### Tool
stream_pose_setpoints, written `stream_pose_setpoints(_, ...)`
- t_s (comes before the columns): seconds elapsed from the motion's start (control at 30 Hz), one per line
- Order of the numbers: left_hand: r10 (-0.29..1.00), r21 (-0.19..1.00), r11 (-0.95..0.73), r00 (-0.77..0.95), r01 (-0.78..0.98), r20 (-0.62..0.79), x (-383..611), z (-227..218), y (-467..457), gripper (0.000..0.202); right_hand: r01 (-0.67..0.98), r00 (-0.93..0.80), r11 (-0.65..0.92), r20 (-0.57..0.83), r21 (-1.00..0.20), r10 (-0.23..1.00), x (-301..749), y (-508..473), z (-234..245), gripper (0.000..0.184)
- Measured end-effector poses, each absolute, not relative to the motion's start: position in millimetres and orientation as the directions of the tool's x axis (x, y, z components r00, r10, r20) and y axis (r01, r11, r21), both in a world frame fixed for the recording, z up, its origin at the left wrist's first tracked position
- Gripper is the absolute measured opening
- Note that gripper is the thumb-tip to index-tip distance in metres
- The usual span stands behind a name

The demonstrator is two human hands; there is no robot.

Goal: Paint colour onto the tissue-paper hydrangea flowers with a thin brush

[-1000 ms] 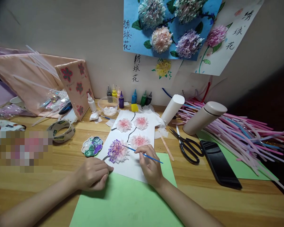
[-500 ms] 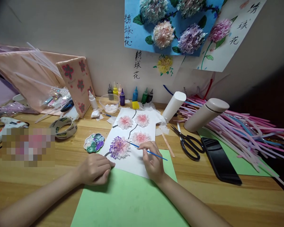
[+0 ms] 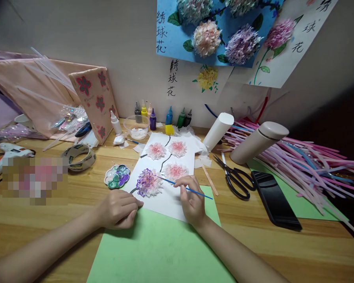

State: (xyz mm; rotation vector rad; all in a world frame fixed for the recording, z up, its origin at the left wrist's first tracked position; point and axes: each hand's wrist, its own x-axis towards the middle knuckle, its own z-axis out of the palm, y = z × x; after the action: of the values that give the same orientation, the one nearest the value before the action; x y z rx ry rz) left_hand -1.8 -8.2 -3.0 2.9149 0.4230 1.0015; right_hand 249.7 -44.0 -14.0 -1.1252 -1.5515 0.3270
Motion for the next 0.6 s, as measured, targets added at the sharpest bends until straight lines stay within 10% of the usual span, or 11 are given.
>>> stream_pose_setpoints(0.6, 0.248, 0.1, -0.966, 0.749, 0.239, 0.615, -1.3, -4.0, -7.8, 0.021, 0.509, 0.041, 0.524, 0.627, -0.683, 0.778, 248.8, -43.5, -14.0, 0.02)
